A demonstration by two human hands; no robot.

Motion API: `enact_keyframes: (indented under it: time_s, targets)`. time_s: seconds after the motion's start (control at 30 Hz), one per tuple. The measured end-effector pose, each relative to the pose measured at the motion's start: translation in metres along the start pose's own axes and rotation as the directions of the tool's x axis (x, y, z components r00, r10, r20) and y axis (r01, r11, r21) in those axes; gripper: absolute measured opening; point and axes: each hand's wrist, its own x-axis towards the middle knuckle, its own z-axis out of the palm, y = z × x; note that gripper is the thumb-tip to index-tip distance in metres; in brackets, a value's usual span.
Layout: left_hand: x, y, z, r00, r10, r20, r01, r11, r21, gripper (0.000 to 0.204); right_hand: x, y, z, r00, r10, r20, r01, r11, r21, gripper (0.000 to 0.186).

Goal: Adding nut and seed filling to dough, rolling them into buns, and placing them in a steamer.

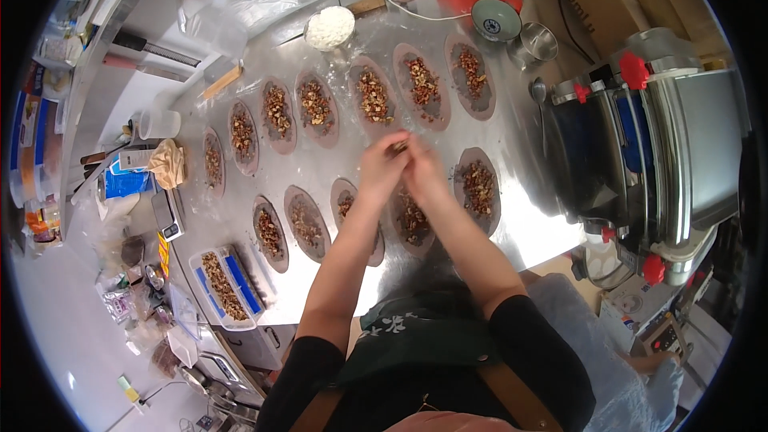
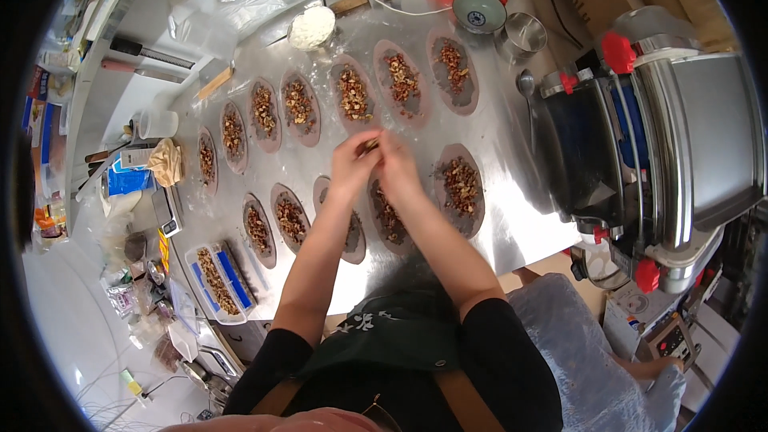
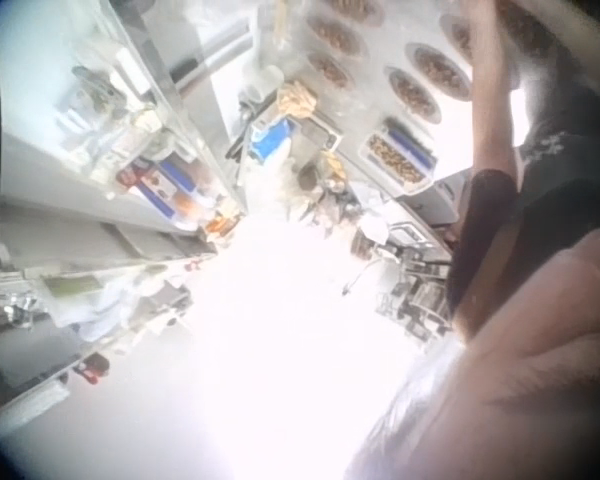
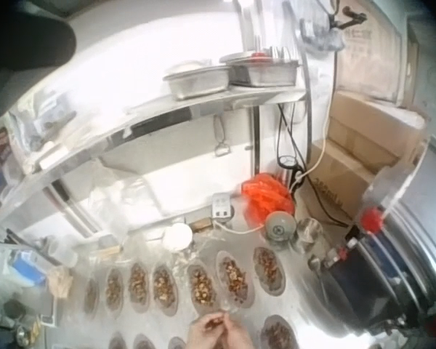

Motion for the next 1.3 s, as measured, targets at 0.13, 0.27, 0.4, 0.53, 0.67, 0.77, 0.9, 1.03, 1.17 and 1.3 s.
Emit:
enact_keyframes:
  time_s: [0.13,0.27,0.4,0.53,0.67,0.77,0.9,1.03,1.17,1.3]
  targets:
    - [0.052,-0.005,0.051,0.999,-0.039,-0.033,0.034,0.987,-0.156,0.036,0.048,-0.051,-0.024,0.984,-0.154,-0.093,0.143,0.984,-0.109,0.028]
    - [0.083,0.001,0.066,0.986,-0.153,-0.071,0.136,0.97,-0.204,0.039,0.078,-0.068,-0.033,0.982,-0.152,-0.116,0.137,0.982,-0.127,0.028]
    - [0.1,-0.006,0.066,0.982,-0.15,-0.112,0.115,0.957,-0.267,0.044,0.092,-0.067,-0.036,0.959,-0.224,-0.175,0.173,0.949,-0.264,0.026]
    - [0.104,-0.016,0.066,0.985,-0.041,-0.167,0.007,0.981,-0.194,0.041,0.092,-0.066,-0.042,0.94,-0.308,-0.145,0.207,0.856,-0.473,0.026]
    - [0.105,-0.026,0.063,0.976,0.073,-0.206,-0.097,0.989,-0.108,0.041,0.087,-0.065,-0.047,0.93,-0.355,-0.099,0.246,0.797,-0.552,0.026]
    - [0.107,-0.029,0.063,0.96,0.161,-0.23,-0.198,0.969,-0.15,0.043,0.085,-0.067,-0.041,0.909,-0.417,0.002,0.327,0.709,-0.625,0.025]
    - [0.106,-0.028,0.062,0.912,0.252,-0.323,-0.285,0.957,-0.06,0.038,0.093,-0.07,-0.04,0.881,-0.468,0.069,0.391,0.64,-0.661,0.024]
    - [0.087,-0.022,0.057,0.911,0.323,-0.256,-0.219,0.906,0.362,0.029,0.096,-0.08,-0.051,0.843,-0.531,0.089,0.46,0.622,-0.634,0.022]
    - [0.084,-0.028,0.056,0.913,0.363,-0.186,-0.228,0.833,0.505,0.023,0.111,-0.091,-0.05,0.796,-0.59,0.134,0.463,0.452,-0.762,0.02]
    - [0.086,-0.026,0.055,0.916,0.379,-0.132,-0.246,0.791,0.561,0.02,0.114,-0.093,-0.056,0.816,-0.57,0.094,0.402,0.444,-0.801,0.019]
